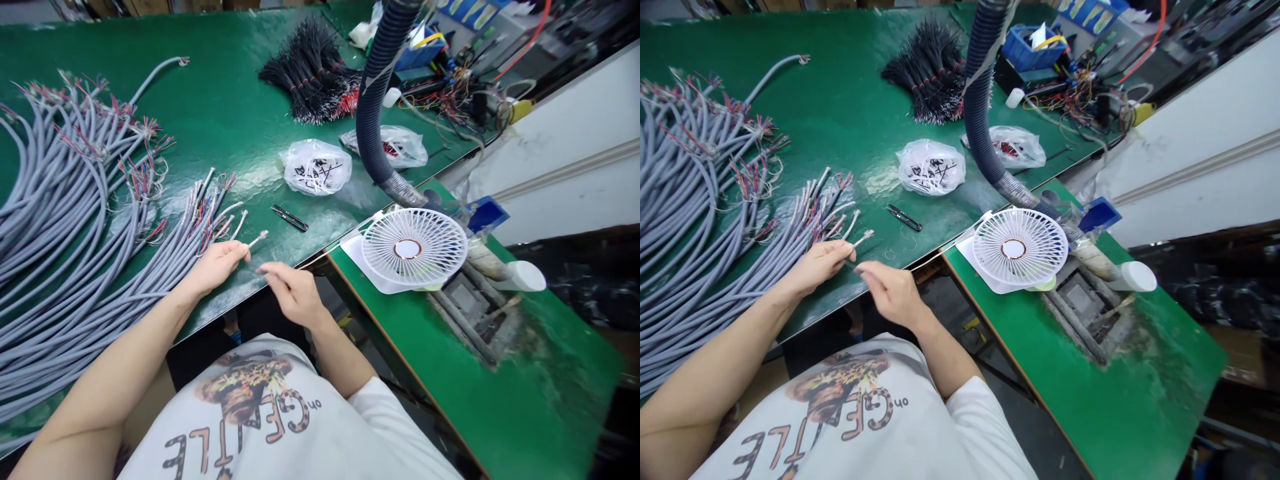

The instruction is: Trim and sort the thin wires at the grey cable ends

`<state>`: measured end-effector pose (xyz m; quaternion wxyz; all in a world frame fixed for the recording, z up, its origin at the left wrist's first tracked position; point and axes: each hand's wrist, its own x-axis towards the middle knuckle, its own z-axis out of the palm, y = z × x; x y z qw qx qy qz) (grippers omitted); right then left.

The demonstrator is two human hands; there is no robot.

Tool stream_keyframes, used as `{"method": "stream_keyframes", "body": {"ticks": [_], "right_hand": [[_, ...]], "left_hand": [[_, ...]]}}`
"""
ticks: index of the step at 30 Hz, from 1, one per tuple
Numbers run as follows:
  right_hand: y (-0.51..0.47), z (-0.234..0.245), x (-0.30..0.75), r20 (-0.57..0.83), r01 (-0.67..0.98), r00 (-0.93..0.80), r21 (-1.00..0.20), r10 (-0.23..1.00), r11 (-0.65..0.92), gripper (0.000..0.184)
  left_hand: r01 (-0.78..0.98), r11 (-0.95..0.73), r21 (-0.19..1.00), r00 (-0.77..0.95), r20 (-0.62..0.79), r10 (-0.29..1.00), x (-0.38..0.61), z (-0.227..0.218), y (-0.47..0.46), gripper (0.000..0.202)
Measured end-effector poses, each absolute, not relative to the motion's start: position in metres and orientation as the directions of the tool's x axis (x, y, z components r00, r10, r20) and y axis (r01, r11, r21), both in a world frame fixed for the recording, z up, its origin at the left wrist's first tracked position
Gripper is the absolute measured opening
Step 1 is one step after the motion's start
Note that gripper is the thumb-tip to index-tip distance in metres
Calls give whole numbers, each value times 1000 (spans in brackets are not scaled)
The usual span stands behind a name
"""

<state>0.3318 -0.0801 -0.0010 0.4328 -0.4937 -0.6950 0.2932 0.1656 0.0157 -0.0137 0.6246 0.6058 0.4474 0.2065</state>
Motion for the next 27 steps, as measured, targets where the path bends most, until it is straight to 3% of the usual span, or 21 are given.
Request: {"method": "stream_keyframes", "body": {"ticks": [3, 6, 27], "right_hand": [[-70, -16, 340, 265, 465, 51, -859, 963, 212, 25], [-65, -28, 343, 222, 469, 85, -869, 971, 158, 26], [-61, -31, 337, 202, 429, 70, -890, 977, 153, 26]], "left_hand": [[202, 372, 906, 542, -419, 728, 162, -9, 17, 31], [176, 458, 871, 556, -472, 684, 160, -6, 18, 30], [152, 489, 859, 593, -475, 650, 158, -8, 17, 32]]}}
